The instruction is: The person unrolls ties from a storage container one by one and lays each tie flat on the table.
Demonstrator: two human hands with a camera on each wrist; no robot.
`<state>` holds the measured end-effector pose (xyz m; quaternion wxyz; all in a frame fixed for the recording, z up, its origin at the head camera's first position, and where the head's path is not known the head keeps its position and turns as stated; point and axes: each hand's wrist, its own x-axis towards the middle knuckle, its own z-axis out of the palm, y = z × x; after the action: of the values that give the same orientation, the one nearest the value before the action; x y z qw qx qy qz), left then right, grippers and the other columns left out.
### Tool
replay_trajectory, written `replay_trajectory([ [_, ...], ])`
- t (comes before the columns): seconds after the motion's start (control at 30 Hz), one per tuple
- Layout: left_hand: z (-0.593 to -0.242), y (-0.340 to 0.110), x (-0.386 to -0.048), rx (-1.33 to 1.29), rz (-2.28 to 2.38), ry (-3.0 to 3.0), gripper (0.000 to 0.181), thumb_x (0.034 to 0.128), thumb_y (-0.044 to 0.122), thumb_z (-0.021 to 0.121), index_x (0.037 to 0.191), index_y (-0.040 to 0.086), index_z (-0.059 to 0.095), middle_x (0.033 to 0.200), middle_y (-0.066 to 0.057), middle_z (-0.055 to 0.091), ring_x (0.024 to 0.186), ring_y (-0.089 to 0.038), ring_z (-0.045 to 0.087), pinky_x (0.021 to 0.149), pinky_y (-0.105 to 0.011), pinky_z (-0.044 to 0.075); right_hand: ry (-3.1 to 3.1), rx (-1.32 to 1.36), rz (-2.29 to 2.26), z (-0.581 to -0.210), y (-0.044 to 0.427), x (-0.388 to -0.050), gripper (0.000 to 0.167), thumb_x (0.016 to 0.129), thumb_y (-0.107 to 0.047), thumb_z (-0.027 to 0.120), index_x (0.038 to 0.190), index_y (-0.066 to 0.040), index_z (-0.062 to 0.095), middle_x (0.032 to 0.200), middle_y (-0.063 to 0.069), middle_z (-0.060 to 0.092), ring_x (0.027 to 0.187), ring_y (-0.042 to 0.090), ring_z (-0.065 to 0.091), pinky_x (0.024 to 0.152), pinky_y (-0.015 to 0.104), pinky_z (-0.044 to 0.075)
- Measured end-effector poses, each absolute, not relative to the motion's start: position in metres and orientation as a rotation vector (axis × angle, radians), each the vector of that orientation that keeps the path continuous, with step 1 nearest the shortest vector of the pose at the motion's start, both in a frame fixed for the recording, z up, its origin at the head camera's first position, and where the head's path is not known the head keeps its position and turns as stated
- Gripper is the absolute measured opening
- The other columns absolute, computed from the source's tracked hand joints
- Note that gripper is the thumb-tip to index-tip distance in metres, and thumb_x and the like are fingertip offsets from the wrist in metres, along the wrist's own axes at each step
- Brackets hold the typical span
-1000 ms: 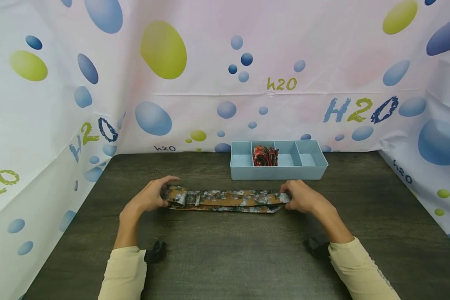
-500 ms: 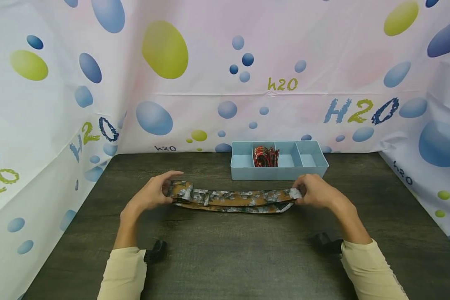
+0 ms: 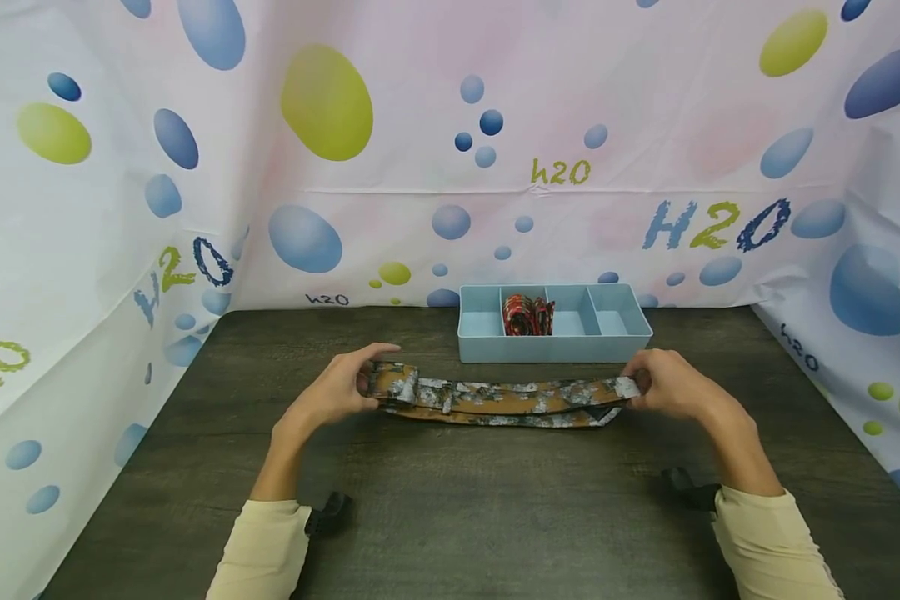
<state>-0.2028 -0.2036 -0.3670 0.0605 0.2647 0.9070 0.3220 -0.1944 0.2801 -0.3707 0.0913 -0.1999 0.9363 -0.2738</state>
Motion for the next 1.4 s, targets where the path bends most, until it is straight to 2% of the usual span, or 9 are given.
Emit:
replay_trajectory([
  [0.17,-0.369,-0.195,-0.202,0.814,0.978,2.742,0.077,0.0808,-0.015,0.077,0.150,0.001,0.049,0.127,-0.021,0.063,0.083,-0.019,0.056,0.071,-0.036,0.051,2.794,-0.582,-0.795,-0.374,0.291,-0.195,0.029,0.076,0.007,0.083,0.099,0.015,0.068,0.085,0.015,0.069,0.075,0.026,0.068,0.065,0.044,0.059],
  [0.53,-0.373,-0.182,-0.202,0.823,0.964,2.690,0.078,0.0820,-0.014,0.078,0.152,-0.001,0.046,0.107,-0.011,0.060,0.074,-0.015,0.050,0.067,-0.034,0.048,2.756,-0.513,-0.767,-0.381,0.306,-0.196,0.032,0.077,0.008,0.081,0.103,0.019,0.065,0.084,0.016,0.069,0.075,0.027,0.068,0.064,0.043,0.058],
  [0.63,-0.375,-0.179,-0.203,0.813,0.923,2.689,0.077,0.0826,-0.013,0.078,0.152,-0.003,0.045,0.110,-0.013,0.061,0.076,-0.018,0.051,0.067,-0.035,0.048,2.729,-0.507,-0.779,-0.385,0.307,-0.198,0.031,0.077,0.009,0.081,0.101,0.019,0.065,0.085,0.018,0.070,0.077,0.029,0.069,0.065,0.043,0.058],
  [0.7,-0.377,-0.177,-0.203,0.811,0.886,2.697,0.077,0.0828,-0.012,0.079,0.152,-0.003,0.045,0.120,-0.018,0.063,0.084,-0.023,0.058,0.072,-0.038,0.052,2.715,-0.506,-0.774,-0.388,0.307,-0.198,0.029,0.077,0.009,0.081,0.099,0.018,0.066,0.087,0.018,0.070,0.078,0.030,0.070,0.066,0.043,0.059],
  [0.77,-0.378,-0.176,-0.203,0.806,0.851,2.707,0.078,0.0829,-0.010,0.080,0.152,-0.002,0.046,0.133,-0.022,0.061,0.100,-0.032,0.063,0.080,-0.044,0.056,2.709,-0.501,-0.765,-0.390,0.307,-0.199,0.026,0.077,0.008,0.082,0.097,0.015,0.068,0.087,0.016,0.070,0.079,0.028,0.070,0.066,0.043,0.058],
  [0.83,-0.378,-0.175,-0.202,0.797,0.819,2.718,0.079,0.0828,-0.009,0.081,0.153,-0.001,0.046,0.142,-0.025,0.057,0.118,-0.040,0.061,0.090,-0.051,0.056,2.707,-0.495,-0.752,-0.391,0.307,-0.199,0.024,0.077,0.007,0.083,0.096,0.012,0.069,0.087,0.013,0.070,0.078,0.026,0.068,0.066,0.042,0.057],
  [0.9,-0.379,-0.174,-0.201,0.784,0.790,2.730,0.079,0.0826,-0.009,0.082,0.153,0.000,0.046,0.144,-0.025,0.056,0.128,-0.043,0.057,0.096,-0.055,0.054,2.712,-0.494,-0.740,-0.392,0.307,-0.199,0.023,0.077,0.005,0.084,0.094,0.009,0.070,0.087,0.010,0.069,0.078,0.022,0.065,0.066,0.040,0.055],
  [1.1,-0.383,-0.173,-0.201,0.732,0.675,2.778,0.078,0.0836,-0.004,0.083,0.153,0.004,0.048,0.141,-0.021,0.060,0.129,-0.043,0.056,0.099,-0.059,0.052,2.725,-0.486,-0.703,-0.394,0.305,-0.199,0.020,0.078,0.003,0.083,0.091,0.002,0.069,0.085,0.005,0.066,0.075,0.018,0.054,0.066,0.037,0.047],
  [1.4,-0.384,-0.172,-0.197,0.701,0.607,2.800,0.073,0.0882,0.001,0.080,0.154,0.010,0.049,0.143,-0.019,0.058,0.134,-0.046,0.051,0.104,-0.065,0.045,2.698,-0.448,-0.692,-0.393,0.304,-0.201,0.020,0.081,0.004,0.082,0.095,0.004,0.068,0.086,0.007,0.065,0.076,0.020,0.056,0.066,0.038,0.048],
])
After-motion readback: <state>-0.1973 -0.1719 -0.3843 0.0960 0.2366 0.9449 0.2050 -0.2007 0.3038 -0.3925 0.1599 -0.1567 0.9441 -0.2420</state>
